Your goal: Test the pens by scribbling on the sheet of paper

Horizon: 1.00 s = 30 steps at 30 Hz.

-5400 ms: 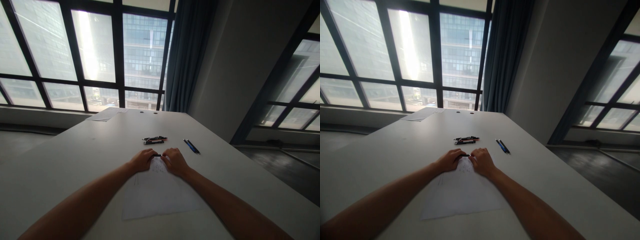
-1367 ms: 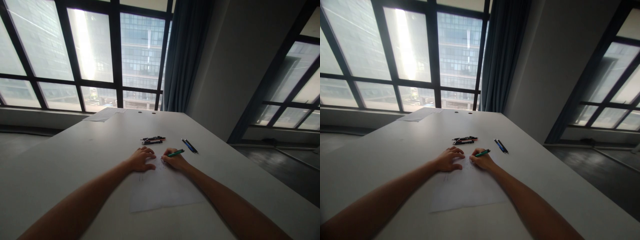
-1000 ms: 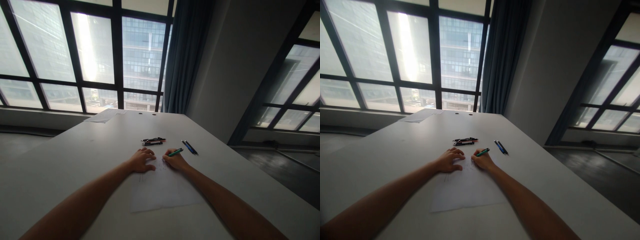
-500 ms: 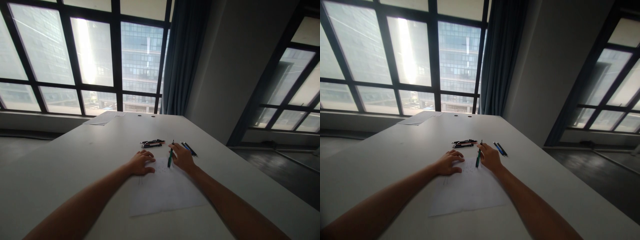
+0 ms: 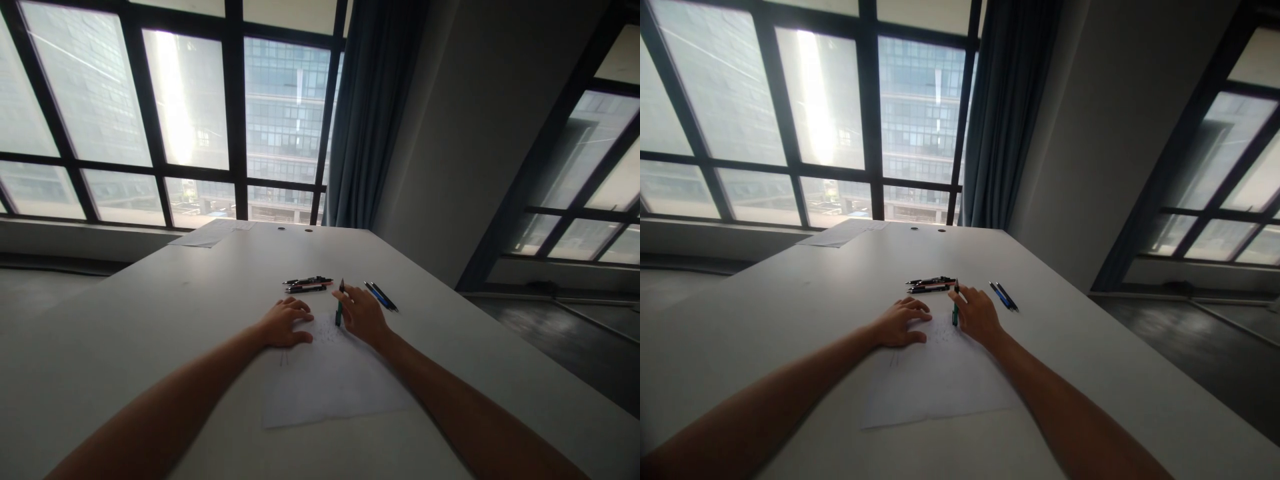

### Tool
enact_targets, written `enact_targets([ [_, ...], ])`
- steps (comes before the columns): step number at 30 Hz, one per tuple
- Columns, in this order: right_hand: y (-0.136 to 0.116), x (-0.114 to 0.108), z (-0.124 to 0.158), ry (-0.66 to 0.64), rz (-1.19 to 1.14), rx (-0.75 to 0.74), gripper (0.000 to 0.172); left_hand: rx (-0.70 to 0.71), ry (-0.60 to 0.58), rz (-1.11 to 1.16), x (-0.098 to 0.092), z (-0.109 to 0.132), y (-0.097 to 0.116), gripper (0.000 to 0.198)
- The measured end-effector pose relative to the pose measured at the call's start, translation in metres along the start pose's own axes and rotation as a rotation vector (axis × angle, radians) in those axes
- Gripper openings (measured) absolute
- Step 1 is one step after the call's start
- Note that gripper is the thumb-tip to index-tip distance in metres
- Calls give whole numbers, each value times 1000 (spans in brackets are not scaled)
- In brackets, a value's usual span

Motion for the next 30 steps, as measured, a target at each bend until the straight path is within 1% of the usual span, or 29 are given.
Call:
enact_targets([
  [3, 1, -1, 1, 14, -84, 18, 33, -1, 4, 2, 0, 1, 0, 55],
  [5, 8, -2, 2, 32, -216, 84, 34, -3, 3, 5, 0, 1, 0, 55],
  [6, 15, -3, 3, 52, -301, 143, 33, -3, 3, 7, 0, 1, 0, 56],
  [8, 38, -3, 5, 118, -476, 309, 29, 0, -1, 11, 0, 1, 0, 56],
  [10, 71, -2, 11, 187, -595, 504, 27, -1, -6, 13, 0, 1, -1, 56],
  [11, 88, 1, 15, 183, -626, 600, 29, -3, -8, 13, 0, 1, -1, 56],
  [13, 121, 13, 24, 99, -631, 754, 38, -6, -12, 15, 0, 1, -1, 56],
  [16, 171, 26, 45, -33, -444, 901, 48, -11, -17, 21, 1, 1, -2, 55],
  [17, 186, 33, 54, -96, -364, 944, 45, -11, -16, 23, 1, 1, -2, 55],
  [18, 199, 40, 63, -166, -290, 972, 37, -11, -13, 24, 1, 1, -2, 55],
  [19, 210, 48, 71, -234, -233, 984, 29, -11, -9, 24, 1, 1, -3, 55],
  [21, 229, 63, 86, -331, -164, 1025, 22, -9, -5, 23, 1, 1, -3, 55],
  [23, 240, 78, 96, -378, -163, 1056, 21, -9, -3, 21, 2, 1, -4, 56],
  [25, 243, 90, 100, -399, -205, 1076, 22, -9, -3, 24, 3, 0, -4, 56],
  [27, 240, 100, 98, -411, -271, 1058, 23, -10, -4, 29, 3, 0, -4, 56],
  [30, 230, 106, 91, -426, -343, 998, 25, -12, -9, 30, 2, 0, -3, 55],
])
Point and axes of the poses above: each hand's wrist, its own z-axis away from the middle knuckle, its own x-axis out of the palm, y = z × x, the point moved 8 cm from there along -z, towards the middle knuckle, and after that the axes turned 1 degree about y, right-handed, at the moved point
